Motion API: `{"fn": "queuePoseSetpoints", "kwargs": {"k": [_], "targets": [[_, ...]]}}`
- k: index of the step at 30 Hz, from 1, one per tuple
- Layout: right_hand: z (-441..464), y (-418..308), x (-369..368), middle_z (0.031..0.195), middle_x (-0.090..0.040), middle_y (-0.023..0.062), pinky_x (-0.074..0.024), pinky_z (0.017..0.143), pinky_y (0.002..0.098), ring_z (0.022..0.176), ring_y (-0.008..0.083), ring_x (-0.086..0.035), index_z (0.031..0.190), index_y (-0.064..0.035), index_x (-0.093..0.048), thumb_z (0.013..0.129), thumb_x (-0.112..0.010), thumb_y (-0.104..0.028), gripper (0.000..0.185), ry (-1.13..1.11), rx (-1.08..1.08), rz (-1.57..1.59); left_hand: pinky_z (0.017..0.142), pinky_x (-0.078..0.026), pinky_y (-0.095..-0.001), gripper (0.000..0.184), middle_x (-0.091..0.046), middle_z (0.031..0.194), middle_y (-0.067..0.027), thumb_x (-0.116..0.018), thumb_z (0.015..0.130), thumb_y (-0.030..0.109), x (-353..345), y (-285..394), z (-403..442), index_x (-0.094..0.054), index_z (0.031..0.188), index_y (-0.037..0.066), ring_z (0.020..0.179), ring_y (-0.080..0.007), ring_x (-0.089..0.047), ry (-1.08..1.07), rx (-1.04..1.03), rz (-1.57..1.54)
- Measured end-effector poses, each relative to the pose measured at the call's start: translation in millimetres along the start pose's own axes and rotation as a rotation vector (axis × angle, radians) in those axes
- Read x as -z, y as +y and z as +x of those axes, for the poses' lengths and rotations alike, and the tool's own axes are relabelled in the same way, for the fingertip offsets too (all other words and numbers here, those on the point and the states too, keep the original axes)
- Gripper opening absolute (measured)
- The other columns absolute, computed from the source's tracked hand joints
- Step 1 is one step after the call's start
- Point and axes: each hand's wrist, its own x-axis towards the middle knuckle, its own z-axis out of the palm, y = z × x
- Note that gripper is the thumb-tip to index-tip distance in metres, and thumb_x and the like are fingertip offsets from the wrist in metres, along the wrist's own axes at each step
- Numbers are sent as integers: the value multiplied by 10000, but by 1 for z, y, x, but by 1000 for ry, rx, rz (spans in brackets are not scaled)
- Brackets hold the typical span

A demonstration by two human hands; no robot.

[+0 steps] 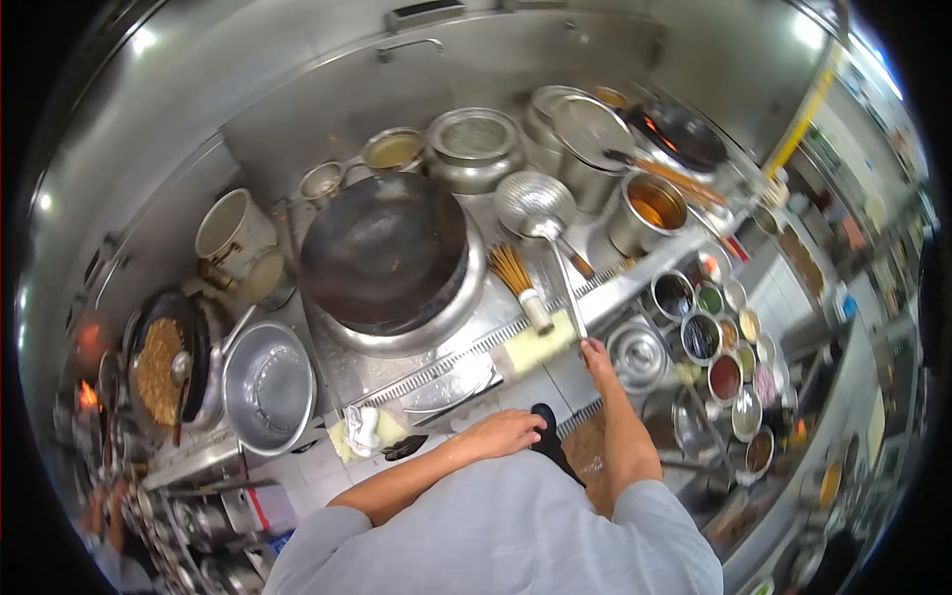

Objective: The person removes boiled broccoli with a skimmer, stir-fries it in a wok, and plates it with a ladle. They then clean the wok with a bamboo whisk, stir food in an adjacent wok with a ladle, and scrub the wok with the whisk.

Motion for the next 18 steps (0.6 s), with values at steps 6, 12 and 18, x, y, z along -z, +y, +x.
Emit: {"fn": "queuePoseSetpoints", "kwargs": {"k": [6,12,18], "targets": [[32,-133,-52,599,-392,-75,-261,347,225,431,39,-356,1072,-136,-536,909,-658,-225,223,-373,-175,368,939,-461,-450,319,-640,1116,-157,-557,961,258,21,-21,25,-587,1209,60,1064,-344,-602,363,184,-107],[192,-242,-125,652,-450,-60,-308,381,212,491,39,-396,1134,-138,-585,978,-594,-312,234,-850,-204,493,923,-459,-432,302,-633,1082,-164,-567,953,265,22,-2,44,-587,1184,71,1064,-337,-596,570,429,-89],[326,-312,-188,660,-467,-34,-299,376,220,477,52,-397,1003,-77,-540,1010,-517,-210,135,-967,-310,619,879,-466,-425,295,-617,980,-136,-566,951,268,7,10,39,-585,1181,85,994,-318,-604,733,618,-160]]}}
